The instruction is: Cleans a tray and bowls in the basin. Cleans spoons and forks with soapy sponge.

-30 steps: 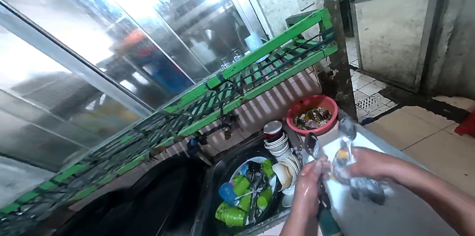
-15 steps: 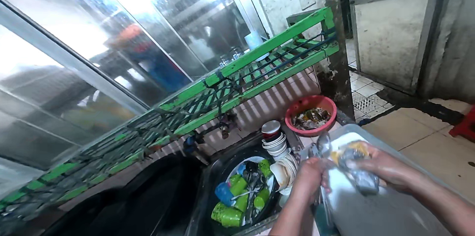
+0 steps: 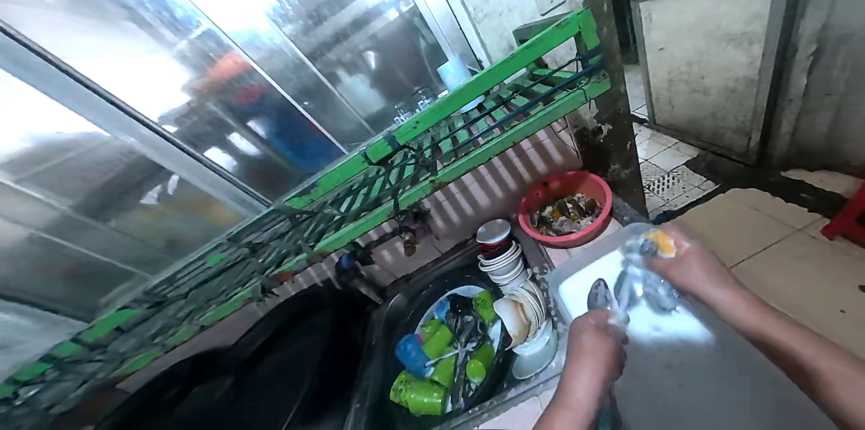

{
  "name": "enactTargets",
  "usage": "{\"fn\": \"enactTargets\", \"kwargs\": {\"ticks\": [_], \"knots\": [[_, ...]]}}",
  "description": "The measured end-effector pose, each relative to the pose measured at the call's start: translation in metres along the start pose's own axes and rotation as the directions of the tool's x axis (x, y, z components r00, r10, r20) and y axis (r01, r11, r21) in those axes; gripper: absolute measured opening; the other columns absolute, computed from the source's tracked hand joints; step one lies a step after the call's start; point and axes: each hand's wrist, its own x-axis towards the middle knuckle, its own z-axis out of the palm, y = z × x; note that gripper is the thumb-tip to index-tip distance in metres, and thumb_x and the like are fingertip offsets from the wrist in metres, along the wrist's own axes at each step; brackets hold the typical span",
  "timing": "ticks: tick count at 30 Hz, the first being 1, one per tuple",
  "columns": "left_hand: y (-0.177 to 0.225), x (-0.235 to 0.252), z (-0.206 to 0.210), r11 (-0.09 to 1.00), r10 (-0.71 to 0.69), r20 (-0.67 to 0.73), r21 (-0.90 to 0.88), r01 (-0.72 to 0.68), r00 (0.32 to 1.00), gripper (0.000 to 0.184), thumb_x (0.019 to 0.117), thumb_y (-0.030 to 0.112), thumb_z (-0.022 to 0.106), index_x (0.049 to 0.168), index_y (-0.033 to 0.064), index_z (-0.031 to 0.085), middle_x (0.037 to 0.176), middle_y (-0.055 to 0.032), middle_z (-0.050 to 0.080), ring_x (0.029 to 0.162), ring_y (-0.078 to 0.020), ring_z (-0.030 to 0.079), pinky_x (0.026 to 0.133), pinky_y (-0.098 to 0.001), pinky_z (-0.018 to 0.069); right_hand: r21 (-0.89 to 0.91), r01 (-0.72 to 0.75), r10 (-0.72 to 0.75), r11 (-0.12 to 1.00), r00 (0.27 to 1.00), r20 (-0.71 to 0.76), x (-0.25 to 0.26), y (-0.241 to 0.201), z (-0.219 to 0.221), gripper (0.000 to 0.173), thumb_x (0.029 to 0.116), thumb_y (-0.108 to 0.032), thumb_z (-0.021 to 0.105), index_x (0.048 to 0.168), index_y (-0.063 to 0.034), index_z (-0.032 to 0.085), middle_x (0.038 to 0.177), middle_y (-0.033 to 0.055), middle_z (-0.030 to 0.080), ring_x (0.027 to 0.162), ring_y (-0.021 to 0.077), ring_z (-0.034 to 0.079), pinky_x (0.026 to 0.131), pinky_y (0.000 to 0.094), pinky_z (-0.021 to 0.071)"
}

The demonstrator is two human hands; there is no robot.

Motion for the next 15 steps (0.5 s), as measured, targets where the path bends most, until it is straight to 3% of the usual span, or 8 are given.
{"fn": "enactTargets", "kwargs": {"ticks": [2,4,7,10,12,14,15], "knots": [[-0.002,-0.005,-0.002,0.992,-0.011,0.012,-0.126,0.012,1.000,0.024,0.1062,0.013,0.053,0.123,0.0004,0.064,0.082,-0.0039,0.062,0.052,-0.0069,0.050,0.049,-0.0220,0.0438,0.112,-0.016,0.021,0.994,0.999,-0.050,0.006,0.004,-0.005,0.058,0.0933,-0.023,0.077,0.142,-0.0063,0.052,0.119,0.0286,0.065,0.108,0.0449,0.065,0.093,0.0662,0.0491],[-0.003,-0.008,-0.005,0.968,-0.001,0.067,-0.251,0.018,0.998,0.024,0.1065,0.015,0.053,0.123,-0.0006,0.063,0.081,-0.0045,0.062,0.052,-0.0076,0.052,0.049,-0.0219,0.0464,0.157,-0.069,0.052,0.985,0.993,0.110,-0.001,0.002,-0.005,0.063,0.0958,-0.031,0.073,0.146,-0.0078,0.045,0.122,0.0266,0.064,0.107,0.0396,0.065,0.093,0.0599,0.0513],[-0.002,-0.012,-0.008,0.941,0.035,0.209,-0.336,0.038,0.977,0.023,0.1069,0.016,0.052,0.120,0.0004,0.063,0.077,-0.0029,0.061,0.052,-0.0083,0.054,0.048,-0.0222,0.0481,0.147,-0.027,-0.017,0.989,0.958,0.287,-0.015,-0.007,0.001,0.052,0.0931,-0.028,0.076,0.137,-0.0093,0.056,0.114,0.0184,0.068,0.101,0.0292,0.068,0.090,0.0503,0.0553],[-0.009,-0.009,-0.012,0.950,0.053,0.202,-0.313,0.013,0.978,0.028,0.1098,0.021,0.044,0.114,0.0019,0.064,0.076,-0.0013,0.060,0.053,-0.0074,0.053,0.050,-0.0212,0.0465,0.252,0.012,-0.040,0.968,0.993,0.108,-0.009,-0.010,-0.011,0.045,0.0957,-0.020,0.073,0.136,-0.0069,0.058,0.110,0.0216,0.068,0.094,0.0328,0.067,0.084,0.0551,0.0537],[-0.008,-0.004,-0.010,0.942,0.053,0.132,-0.335,-0.006,0.990,0.029,0.1112,0.022,0.041,0.111,0.0017,0.062,0.072,0.0003,0.055,0.051,-0.0059,0.048,0.047,-0.0194,0.0421,0.431,0.003,-0.002,0.902,1.000,-0.002,-0.005,-0.010,-0.016,0.046,0.0978,-0.019,0.070,0.139,-0.0096,0.053,0.105,0.0179,0.067,0.085,0.0275,0.067,0.076,0.0492,0.0560],[0.000,0.000,-0.006,0.926,0.058,0.085,-0.377,-0.022,0.995,0.027,0.1113,0.021,0.041,0.109,0.0016,0.060,0.070,0.0009,0.054,0.050,-0.0043,0.045,0.045,-0.0178,0.0387,0.469,-0.046,0.045,0.882,0.999,0.014,-0.016,-0.018,-0.009,0.053,0.0986,-0.021,0.069,0.144,-0.0095,0.046,0.106,0.0181,0.066,0.085,0.0268,0.066,0.076,0.0482,0.0560],[0.005,0.001,-0.005,0.920,0.062,0.076,-0.392,-0.028,0.995,0.027,0.1112,0.021,0.042,0.111,0.0014,0.060,0.072,0.0004,0.056,0.050,-0.0038,0.046,0.046,-0.0174,0.0391,0.434,-0.041,0.037,0.900,0.999,0.017,-0.025,-0.021,-0.001,0.055,0.0953,-0.024,0.074,0.141,-0.0061,0.049,0.101,0.0168,0.068,0.082,0.0251,0.068,0.074,0.0459,0.0585]]}}
